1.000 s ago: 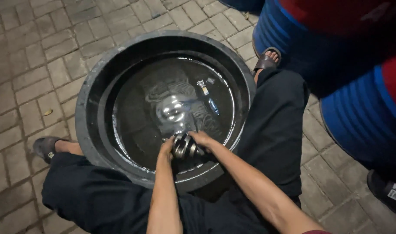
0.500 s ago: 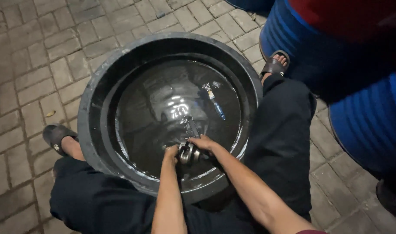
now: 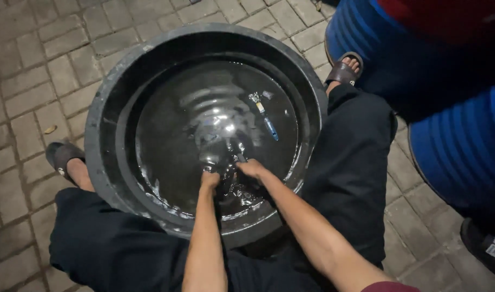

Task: The person cleans a crankshaft in a basin of liquid using a small brush.

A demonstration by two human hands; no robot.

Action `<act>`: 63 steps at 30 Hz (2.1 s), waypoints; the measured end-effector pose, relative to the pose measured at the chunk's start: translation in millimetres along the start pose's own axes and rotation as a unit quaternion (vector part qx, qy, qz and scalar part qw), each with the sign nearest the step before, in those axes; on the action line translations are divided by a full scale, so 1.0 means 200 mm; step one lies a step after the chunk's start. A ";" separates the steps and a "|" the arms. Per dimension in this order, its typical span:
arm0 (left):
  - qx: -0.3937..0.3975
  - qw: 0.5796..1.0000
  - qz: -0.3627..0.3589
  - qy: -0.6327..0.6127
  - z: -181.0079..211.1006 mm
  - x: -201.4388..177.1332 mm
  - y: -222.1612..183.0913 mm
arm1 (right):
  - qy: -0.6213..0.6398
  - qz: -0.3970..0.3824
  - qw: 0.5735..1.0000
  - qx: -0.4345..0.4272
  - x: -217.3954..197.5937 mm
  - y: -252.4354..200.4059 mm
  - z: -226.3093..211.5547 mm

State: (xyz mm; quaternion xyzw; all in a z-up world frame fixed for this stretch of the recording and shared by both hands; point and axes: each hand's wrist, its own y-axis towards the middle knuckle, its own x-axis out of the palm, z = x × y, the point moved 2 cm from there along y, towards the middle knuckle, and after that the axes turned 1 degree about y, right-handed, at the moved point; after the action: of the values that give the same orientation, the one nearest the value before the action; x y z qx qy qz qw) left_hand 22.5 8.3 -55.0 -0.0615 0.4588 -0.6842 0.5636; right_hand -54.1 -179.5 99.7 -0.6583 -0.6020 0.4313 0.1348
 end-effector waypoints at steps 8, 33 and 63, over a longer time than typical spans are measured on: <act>0.188 0.972 -0.047 0.131 0.17 0.05 -0.22 | -0.071 0.049 0.996 -0.030 0.05 0.30 0.17; 0.232 0.901 -0.148 0.336 0.40 0.09 -0.58 | 0.026 0.208 0.975 -0.078 -0.20 0.42 0.25; 0.192 0.928 -0.027 0.318 0.45 0.06 -0.60 | -0.190 0.490 0.828 -0.194 -1.28 -0.20 0.03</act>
State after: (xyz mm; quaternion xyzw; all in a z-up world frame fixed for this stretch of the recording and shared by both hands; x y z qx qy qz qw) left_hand -14.0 -57.6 75.5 0.2566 0.4723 -0.7576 0.3703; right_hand -60.3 -404.9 227.2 -0.7847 -0.2855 0.4311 -0.3418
